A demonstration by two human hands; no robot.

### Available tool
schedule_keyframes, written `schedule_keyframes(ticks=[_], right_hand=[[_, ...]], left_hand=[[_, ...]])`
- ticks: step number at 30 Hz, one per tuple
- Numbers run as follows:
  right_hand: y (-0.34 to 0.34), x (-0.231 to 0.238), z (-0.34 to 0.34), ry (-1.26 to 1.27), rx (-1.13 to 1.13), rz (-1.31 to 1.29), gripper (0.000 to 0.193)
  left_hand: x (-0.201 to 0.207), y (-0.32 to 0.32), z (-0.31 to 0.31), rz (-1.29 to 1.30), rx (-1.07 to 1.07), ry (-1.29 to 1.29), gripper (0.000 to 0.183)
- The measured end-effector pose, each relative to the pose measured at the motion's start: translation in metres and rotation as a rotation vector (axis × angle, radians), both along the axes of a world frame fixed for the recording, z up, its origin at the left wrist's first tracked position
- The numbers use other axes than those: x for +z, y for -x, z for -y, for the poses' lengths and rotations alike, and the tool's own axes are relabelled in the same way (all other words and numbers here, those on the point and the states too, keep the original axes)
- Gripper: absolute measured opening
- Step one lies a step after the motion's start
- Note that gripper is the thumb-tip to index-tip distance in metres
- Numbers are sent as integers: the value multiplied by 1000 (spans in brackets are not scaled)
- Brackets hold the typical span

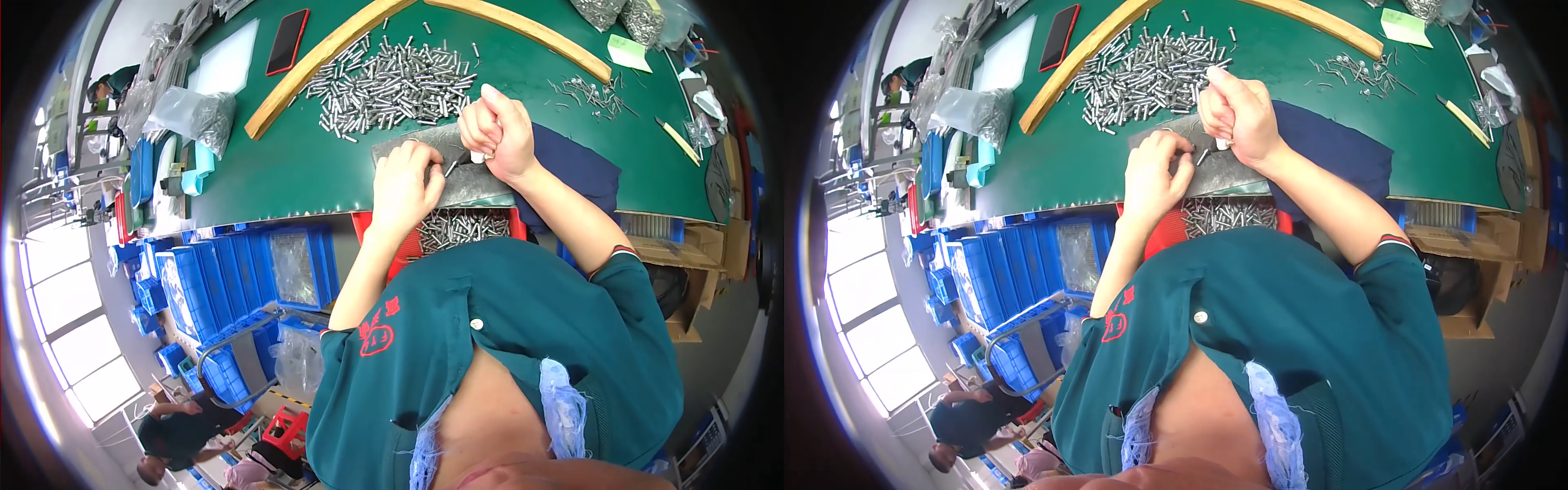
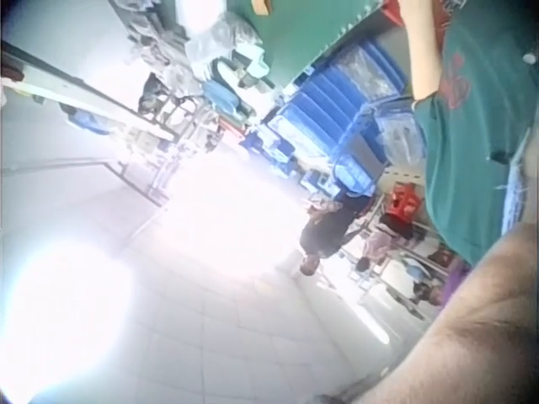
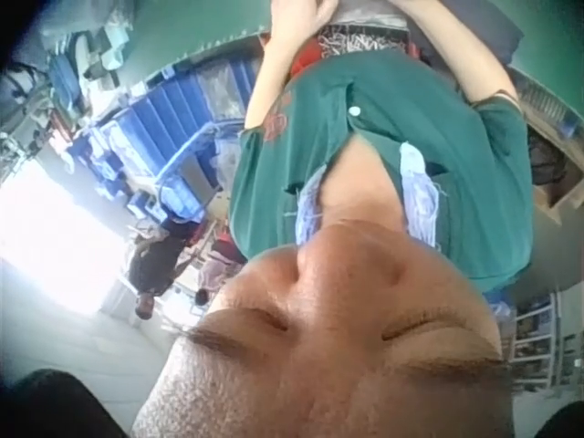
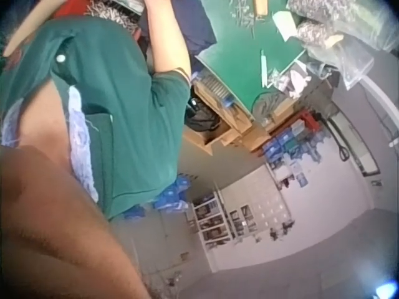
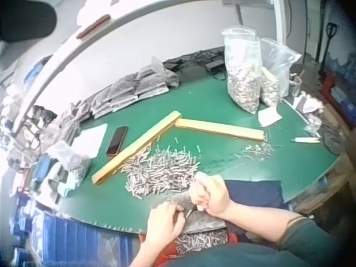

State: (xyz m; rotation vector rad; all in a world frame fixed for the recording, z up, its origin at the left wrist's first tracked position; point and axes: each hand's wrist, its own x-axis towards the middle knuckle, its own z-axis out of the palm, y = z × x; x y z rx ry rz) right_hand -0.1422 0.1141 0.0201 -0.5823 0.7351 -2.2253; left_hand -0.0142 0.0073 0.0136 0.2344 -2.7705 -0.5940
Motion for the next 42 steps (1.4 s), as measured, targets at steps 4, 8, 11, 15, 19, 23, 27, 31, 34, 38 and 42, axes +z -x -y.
schedule_keyframes(ticks=[4, 8, 11, 15, 19, 23, 27, 31, 34, 38, 42], right_hand=[[-1, 5, 0, -53, -38, -15, 51], [-3, 5, 2, -42, -53, -24, 51], [-3, 4, 1, -17, 1, -10, 50], [-3, 1, -1, -4, 46, 4, 50], [-3, 2, 0, 25, 37, 10, 50], [-3, 2, -1, 31, 37, 20, 50], [-3, 6, 1, -25, 10, 3, 51], [-2, 0, 2, 50, 41, 3, 50], [-10, -2, 1, 50, -5, -105, 48], [-19, 0, 2, -52, -77, -513, 45], [-2, -1, 4, -30, 23, -28, 48]], left_hand=[[0, -4, -7, 48, 134, -38, 25], [-1, -5, -15, 123, 133, -15, 27], [-9, -5, -15, 32, 71, -41, 22], [-9, -8, -15, -52, 79, -28, 15], [-12, -12, -11, -92, 94, 29, 17], [-14, -13, -10, -78, 76, 43, 20], [-16, -13, -8, -70, 69, 32, 22], [-20, -12, -6, -104, 62, 40, 22], [-19, -14, -8, -95, 71, 44, 22], [-20, -13, -6, -96, 59, 41, 19], [-13, -12, -9, -90, 52, 2, 15]])
